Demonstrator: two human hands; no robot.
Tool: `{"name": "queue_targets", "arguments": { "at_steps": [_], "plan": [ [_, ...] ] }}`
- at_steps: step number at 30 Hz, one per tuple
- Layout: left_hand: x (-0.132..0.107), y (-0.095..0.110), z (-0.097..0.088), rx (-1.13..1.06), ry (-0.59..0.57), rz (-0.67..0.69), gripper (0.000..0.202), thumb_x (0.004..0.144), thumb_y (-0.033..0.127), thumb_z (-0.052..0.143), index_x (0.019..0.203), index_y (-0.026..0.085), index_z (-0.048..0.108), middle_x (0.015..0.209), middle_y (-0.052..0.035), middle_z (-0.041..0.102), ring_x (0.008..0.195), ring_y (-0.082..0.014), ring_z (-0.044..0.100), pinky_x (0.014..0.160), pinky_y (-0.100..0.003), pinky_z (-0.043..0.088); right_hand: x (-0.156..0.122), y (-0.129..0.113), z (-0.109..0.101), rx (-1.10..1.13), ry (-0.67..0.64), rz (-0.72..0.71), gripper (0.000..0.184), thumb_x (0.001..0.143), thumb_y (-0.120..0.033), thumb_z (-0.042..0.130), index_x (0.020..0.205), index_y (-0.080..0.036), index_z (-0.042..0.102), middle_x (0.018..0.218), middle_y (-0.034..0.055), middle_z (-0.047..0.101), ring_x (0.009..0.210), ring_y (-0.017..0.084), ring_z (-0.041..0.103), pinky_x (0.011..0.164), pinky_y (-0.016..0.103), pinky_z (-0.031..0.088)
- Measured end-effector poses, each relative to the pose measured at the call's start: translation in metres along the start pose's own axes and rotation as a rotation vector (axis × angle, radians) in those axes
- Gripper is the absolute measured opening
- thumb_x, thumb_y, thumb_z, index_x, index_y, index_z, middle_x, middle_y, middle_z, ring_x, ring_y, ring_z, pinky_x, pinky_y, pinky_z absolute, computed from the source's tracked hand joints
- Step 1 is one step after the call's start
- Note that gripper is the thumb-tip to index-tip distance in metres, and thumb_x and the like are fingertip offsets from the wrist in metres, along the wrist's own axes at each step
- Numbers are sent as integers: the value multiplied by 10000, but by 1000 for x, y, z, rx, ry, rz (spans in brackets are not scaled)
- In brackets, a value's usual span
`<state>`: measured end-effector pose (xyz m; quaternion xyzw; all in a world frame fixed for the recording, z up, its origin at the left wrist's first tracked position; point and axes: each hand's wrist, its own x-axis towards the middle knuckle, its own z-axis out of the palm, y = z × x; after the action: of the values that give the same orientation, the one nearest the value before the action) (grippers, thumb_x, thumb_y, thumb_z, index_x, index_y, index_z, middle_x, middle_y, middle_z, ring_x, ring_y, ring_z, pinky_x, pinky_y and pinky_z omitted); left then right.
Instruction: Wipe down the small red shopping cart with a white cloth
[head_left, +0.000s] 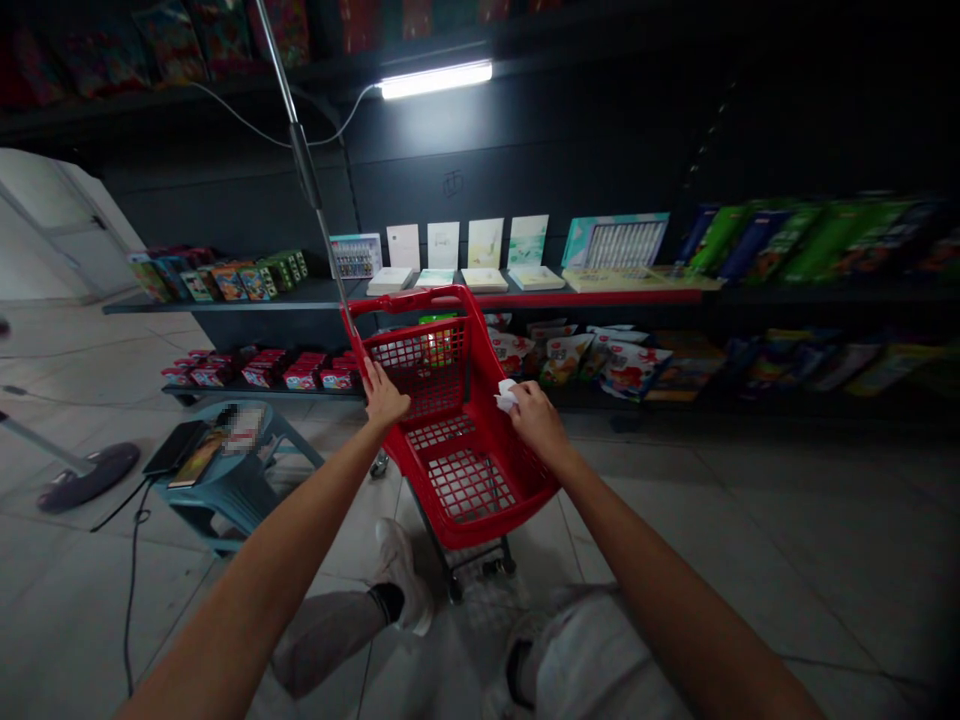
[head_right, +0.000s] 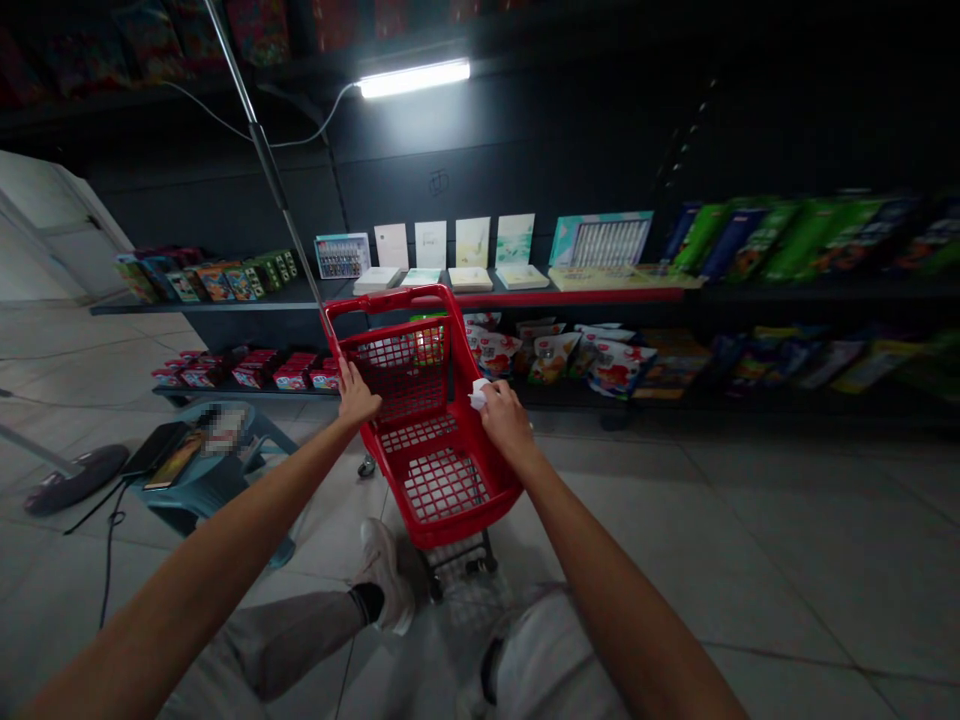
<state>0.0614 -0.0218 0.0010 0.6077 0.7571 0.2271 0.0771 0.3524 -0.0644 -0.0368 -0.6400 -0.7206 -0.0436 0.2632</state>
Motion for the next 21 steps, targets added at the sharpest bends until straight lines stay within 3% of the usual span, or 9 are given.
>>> {"name": "queue_targets", "arguments": {
  "at_steps": [2,4,10,13,16,21],
  "plan": [
    [-1,7,5,-60,8,-25,1068,781,199,604,1672,223,15,1747,-106,-126,1505,-390,379,1111,-534,489,-2,3,0,-4,1,9,329,920,-121,520,1214,-174,656,1253,125,600,1055,235,601,900,310,474],
    [-3,13,8,-55,36,-44,1074,787,188,604,1671,240,-4,1745,-113,-130,1396,-389,518,1030,-529,548,-4,5,0,-11,1,19,339,921,-127,519,1230,-175,650,1253,127,597,1054,236,602,895,311,474],
    [-5,22,14,-20,81,-45,1040,805,212,606,1665,202,21,1732,-209,-97,1305,-403,595,967,-531,563,-9,9,-4,-16,18,37,312,931,-158,524,1216,-173,649,1259,123,601,1064,246,605,884,319,476],
    [-2,24,14,-38,53,-69,994,838,267,597,1662,201,45,1697,-275,134,1233,-407,643,952,-534,552,-11,10,-4,8,35,50,286,932,-168,535,1194,-180,649,1256,118,605,1070,242,603,890,316,472],
    [2,26,15,-41,22,-70,933,864,291,578,1656,201,93,1532,-261,434,1192,-401,665,957,-533,538,-13,11,-3,5,31,62,309,936,-160,528,1227,-188,628,1229,118,611,1066,238,599,877,309,469],
    [10,28,18,-36,7,-66,930,856,290,591,1650,212,113,1477,-240,475,1198,-401,661,967,-522,529,-15,8,-2,-77,-6,86,401,948,-119,469,1333,-181,564,1153,130,618,999,241,609,800,312,471]
  ]
}}
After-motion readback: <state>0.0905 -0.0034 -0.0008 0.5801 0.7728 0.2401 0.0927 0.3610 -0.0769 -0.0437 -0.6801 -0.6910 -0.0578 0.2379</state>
